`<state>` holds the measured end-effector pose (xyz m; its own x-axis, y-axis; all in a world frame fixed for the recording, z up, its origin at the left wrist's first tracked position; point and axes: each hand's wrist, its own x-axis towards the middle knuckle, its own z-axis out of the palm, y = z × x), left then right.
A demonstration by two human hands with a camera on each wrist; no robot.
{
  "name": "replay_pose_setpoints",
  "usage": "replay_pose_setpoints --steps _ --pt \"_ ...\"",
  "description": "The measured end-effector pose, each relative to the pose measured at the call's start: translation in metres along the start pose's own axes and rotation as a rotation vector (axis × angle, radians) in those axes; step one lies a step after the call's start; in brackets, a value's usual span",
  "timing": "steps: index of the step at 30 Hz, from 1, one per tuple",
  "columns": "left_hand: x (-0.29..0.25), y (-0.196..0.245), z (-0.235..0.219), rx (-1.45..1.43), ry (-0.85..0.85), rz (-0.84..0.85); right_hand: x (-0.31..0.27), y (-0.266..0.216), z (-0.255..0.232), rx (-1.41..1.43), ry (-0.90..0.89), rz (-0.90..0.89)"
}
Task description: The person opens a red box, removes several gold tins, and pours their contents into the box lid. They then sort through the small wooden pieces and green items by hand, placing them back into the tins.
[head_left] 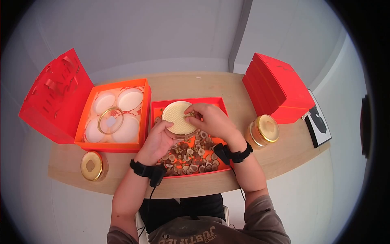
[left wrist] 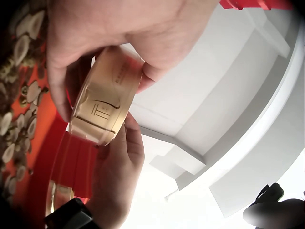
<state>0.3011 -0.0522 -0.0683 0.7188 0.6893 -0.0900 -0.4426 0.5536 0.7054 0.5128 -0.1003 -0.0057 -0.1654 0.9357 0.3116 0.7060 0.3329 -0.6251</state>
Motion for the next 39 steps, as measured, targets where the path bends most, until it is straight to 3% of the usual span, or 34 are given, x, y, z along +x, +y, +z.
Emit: replay_pose_setpoints --steps 9,14,17,21,26,28,30,31,33,39 --pt "-0.002 0.004 0.005 -0.043 0.002 -0.03 0.0 0.002 0.0 -0.036 0.09 -0.03" --pt "-0.002 0.003 0.004 -0.022 0.014 -0.022 0.0 -0.01 -0.007 -0.032 -0.025 0.045" --pt "0.0 0.002 0.0 -0.081 0.012 -0.026 -0.001 -0.001 -0.002 -0.004 0.019 -0.014" --pt "-0.001 0.002 0.001 -0.076 0.012 -0.022 -0.001 -0.008 -0.009 0.101 -0.008 0.048" --pt "-0.001 0.002 0.0 -0.061 0.075 0.022 0.001 0.017 -0.016 0.059 0.229 0.081" --pt "-0.003 0.006 0.004 -0.069 0.043 0.077 0.0 0.019 -0.021 0.058 0.226 0.131" --pt "-0.002 0.006 0.005 -0.062 0.078 0.099 -0.002 0.016 -0.025 -0.059 -0.063 0.305" --pt "-0.002 0.005 0.005 -0.05 0.112 0.119 -0.003 0.017 -0.021 -0.056 -0.066 0.308" --pt "-0.002 0.006 0.006 -0.063 0.128 0.118 -0.002 0.021 -0.01 -0.1 -0.38 0.471" --pt "-0.001 0.007 0.002 -0.099 0.108 0.118 -0.003 0.036 0.023 -0.048 -0.439 0.23"
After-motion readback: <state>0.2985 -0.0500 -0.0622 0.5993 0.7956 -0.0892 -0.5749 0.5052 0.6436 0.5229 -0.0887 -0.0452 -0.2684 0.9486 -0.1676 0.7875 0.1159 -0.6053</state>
